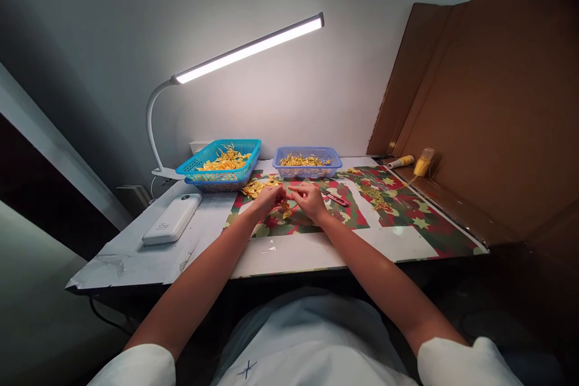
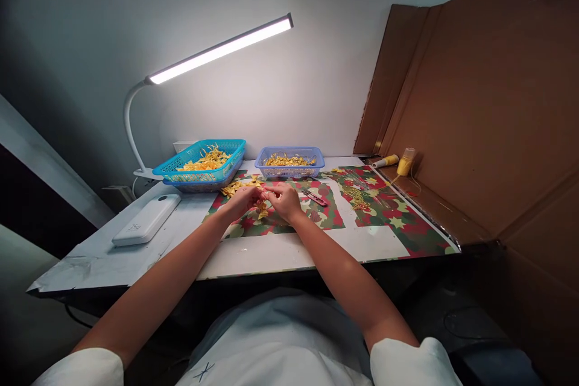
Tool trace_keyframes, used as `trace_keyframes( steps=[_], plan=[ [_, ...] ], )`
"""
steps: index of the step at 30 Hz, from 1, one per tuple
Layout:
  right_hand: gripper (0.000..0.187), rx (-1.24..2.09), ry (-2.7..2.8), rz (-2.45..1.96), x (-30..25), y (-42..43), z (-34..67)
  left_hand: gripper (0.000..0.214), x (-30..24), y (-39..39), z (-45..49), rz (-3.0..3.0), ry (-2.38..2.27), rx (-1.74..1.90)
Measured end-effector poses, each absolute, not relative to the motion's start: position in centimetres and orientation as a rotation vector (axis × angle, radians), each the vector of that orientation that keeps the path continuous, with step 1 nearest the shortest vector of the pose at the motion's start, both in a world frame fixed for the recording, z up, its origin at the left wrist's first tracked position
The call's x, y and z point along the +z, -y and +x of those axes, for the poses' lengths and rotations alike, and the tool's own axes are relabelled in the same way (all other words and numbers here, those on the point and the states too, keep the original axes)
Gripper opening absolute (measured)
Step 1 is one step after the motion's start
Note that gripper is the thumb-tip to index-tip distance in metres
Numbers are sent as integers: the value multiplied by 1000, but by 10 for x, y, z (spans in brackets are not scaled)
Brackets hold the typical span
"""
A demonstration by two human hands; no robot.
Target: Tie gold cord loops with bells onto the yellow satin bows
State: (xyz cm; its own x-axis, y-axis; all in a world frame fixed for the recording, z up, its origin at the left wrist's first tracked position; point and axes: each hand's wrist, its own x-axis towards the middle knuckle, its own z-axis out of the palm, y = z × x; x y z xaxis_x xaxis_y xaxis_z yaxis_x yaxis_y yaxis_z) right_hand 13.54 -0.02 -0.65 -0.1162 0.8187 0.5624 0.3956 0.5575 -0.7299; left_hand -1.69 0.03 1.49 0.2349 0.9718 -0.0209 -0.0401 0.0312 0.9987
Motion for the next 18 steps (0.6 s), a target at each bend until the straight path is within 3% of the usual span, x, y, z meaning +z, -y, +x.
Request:
trace_keyframes(
  steps=[9, 18],
  plan=[
    [10, 542, 1878, -988, 1, 1, 142, 21, 13, 0, -22, 1398, -1000, 893],
    [10, 259, 2078, -855, 5, 2, 151, 39, 16, 2, -24, 1624, -1105, 921]
  ],
)
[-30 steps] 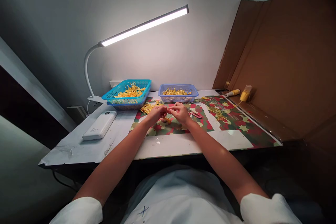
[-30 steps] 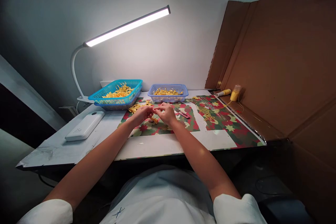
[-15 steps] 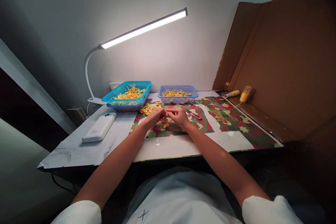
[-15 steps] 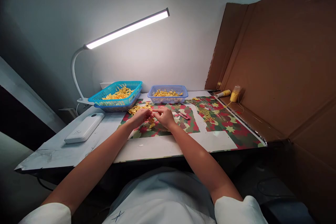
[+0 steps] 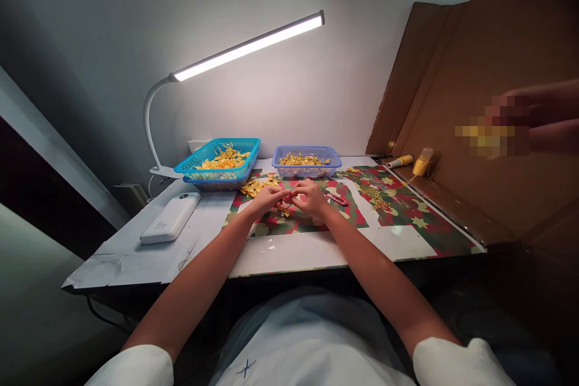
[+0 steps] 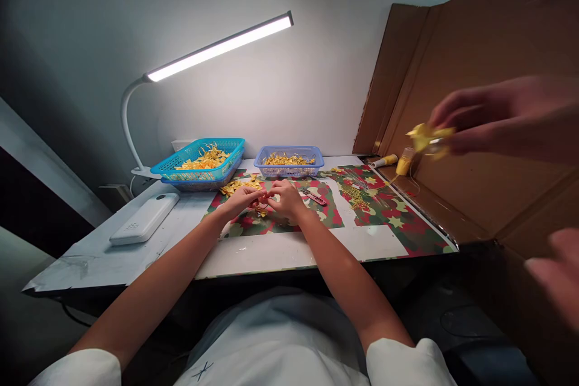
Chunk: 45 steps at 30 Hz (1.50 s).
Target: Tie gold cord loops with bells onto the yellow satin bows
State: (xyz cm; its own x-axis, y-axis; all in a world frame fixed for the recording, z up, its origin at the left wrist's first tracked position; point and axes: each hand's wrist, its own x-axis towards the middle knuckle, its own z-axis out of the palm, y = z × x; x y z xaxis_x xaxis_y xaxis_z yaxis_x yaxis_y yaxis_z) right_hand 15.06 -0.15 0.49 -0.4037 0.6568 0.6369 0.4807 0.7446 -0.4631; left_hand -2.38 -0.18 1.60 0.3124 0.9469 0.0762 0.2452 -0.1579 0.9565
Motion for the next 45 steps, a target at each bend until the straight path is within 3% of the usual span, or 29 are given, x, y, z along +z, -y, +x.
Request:
trace_keyframes(
  steps=[9, 24, 32, 45],
  plan=[
    [8, 440, 2049, -787, 10, 2, 155, 28, 20, 5, -25, 1684, -1190, 945],
    [9, 508, 1932, -797, 20, 9, 151, 42, 6, -12, -34, 1840, -1194, 862],
    [16, 785, 1769, -886, 25, 9, 159, 40, 7, -14, -39, 2119, -1173, 752],
    [23, 946, 1519, -866, 26, 1, 167, 35, 12, -11, -41, 2198, -1286, 632]
  ],
)
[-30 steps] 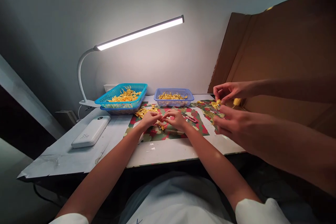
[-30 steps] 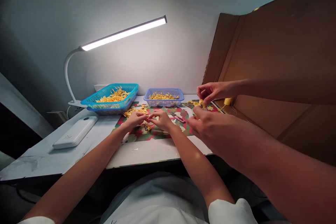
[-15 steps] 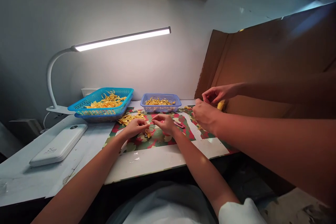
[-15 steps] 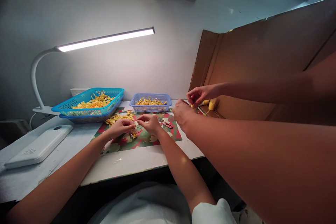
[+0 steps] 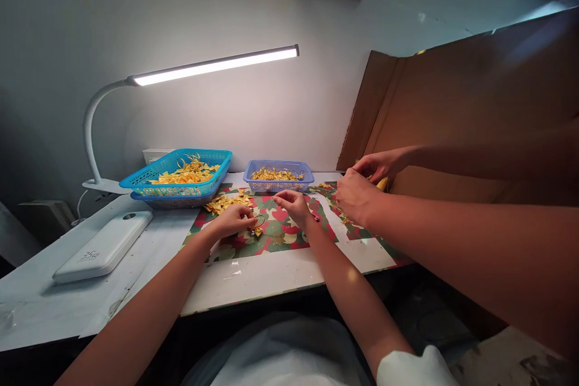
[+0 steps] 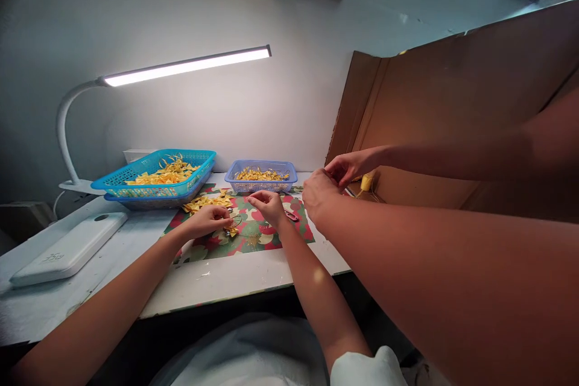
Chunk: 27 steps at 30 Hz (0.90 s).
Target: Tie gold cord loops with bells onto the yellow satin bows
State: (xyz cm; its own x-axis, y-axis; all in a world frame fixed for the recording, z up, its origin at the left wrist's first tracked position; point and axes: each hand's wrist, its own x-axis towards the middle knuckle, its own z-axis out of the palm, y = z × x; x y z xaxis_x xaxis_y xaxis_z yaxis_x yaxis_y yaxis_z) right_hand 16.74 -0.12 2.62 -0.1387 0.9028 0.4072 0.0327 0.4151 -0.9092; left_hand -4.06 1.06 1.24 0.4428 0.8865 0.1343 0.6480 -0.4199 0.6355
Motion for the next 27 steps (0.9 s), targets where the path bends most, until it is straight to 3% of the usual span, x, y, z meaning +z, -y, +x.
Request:
trace_keyframes(
  steps=[11, 18, 27],
  plan=[
    [20, 841, 1527, -1035, 14, -12, 172, 30, 24, -6, -40, 2102, -1423, 646],
    [7, 591, 1769, -1404, 9, -10, 178, 30, 24, -5, -42, 2033, -1434, 601],
    [14, 424, 1962, -1546, 8, -7, 183, 27, 21, -7, -43, 2056, -1428, 617]
  ],
)
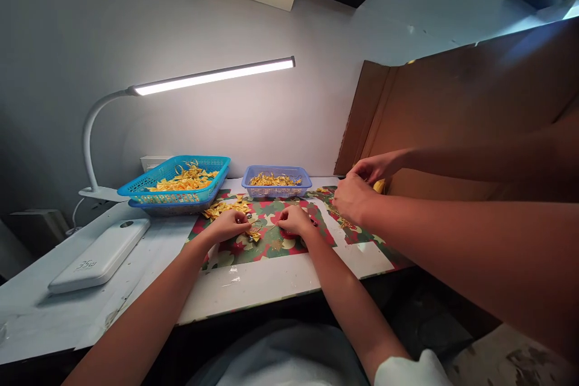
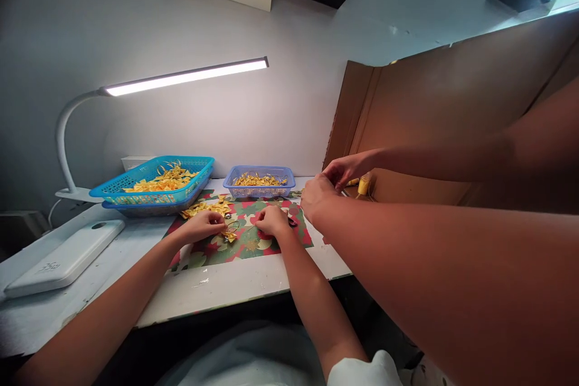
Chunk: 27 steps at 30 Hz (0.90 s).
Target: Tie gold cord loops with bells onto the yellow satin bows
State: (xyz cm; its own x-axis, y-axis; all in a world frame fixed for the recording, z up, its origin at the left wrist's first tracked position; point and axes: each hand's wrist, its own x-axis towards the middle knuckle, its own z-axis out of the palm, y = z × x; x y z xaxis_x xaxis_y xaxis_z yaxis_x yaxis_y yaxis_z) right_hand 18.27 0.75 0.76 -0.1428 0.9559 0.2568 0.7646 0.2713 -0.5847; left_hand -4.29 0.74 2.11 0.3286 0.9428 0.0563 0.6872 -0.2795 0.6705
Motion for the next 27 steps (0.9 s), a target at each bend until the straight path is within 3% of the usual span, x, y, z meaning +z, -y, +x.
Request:
trace_keyframes(
  steps=[6, 12, 27],
  plan=[
    [6, 331, 1988, -1404, 11, -5, 176, 26, 21, -6, -43, 2075, -1412, 625],
    [15, 437, 2236, -1152, 10, 4, 161, 26, 19, -7, -44, 2078, -1364, 669],
    [10, 358, 2289, -1176, 4, 10, 143, 28, 14, -13, -45, 2091, -1283, 696]
  ],
)
